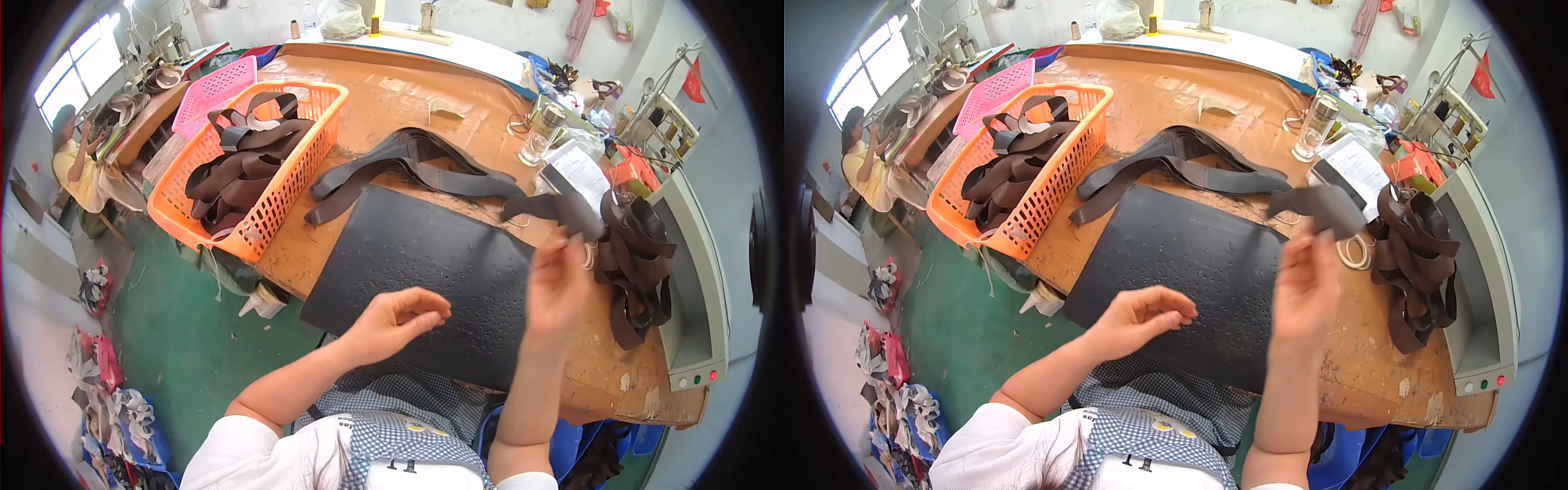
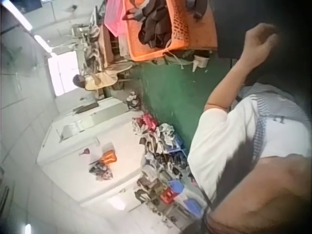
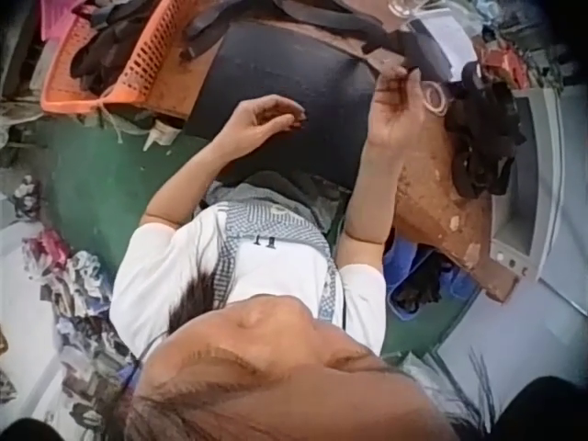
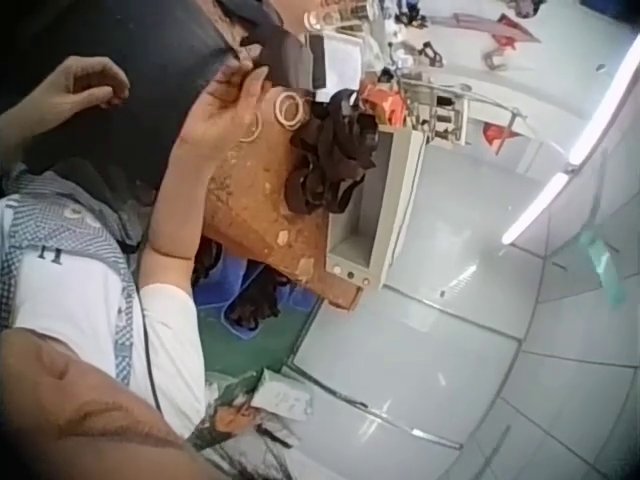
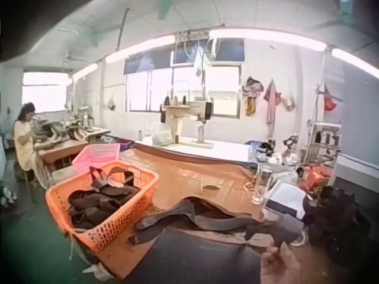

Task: Aligning and folding leather shoe upper components on a workbench.

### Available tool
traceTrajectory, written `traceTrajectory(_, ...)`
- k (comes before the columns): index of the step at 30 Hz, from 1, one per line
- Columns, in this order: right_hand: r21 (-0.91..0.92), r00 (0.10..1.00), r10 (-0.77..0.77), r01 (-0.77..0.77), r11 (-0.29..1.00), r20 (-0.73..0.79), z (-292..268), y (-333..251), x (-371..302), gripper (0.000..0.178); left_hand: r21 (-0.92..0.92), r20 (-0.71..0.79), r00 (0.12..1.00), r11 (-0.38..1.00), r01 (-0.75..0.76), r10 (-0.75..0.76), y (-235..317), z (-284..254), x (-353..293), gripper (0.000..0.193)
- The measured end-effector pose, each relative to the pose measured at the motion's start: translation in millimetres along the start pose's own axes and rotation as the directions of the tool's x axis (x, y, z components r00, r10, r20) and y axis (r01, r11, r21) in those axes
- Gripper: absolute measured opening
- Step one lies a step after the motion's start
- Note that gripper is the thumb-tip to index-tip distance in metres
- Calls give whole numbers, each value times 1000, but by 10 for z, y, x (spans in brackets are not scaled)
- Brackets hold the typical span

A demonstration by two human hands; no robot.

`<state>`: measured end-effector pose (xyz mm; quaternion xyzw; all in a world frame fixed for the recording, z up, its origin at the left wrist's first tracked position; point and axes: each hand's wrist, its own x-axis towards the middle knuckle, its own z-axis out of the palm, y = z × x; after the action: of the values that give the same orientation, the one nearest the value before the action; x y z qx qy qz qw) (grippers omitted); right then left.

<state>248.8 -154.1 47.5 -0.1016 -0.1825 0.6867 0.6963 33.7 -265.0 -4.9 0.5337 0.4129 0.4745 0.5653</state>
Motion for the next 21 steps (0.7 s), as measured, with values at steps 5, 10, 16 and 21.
traceTrajectory(5,-337,898,362,-431,837,-248,-433,809,-970,28,-55,-226,964,990,133,-142,-336,76,-138,24)
traceTrajectory(10,-486,903,358,-429,762,-236,-587,918,-1207,31,137,-321,935,969,203,-151,-313,7,-87,23)
traceTrajectory(16,-462,904,362,-428,777,-228,-492,894,-1234,26,-117,-338,909,969,219,-246,-372,47,-76,18)
traceTrajectory(21,-345,884,415,-467,814,-216,-680,917,-1165,18,-17,-383,916,993,120,-117,-386,140,-131,19)
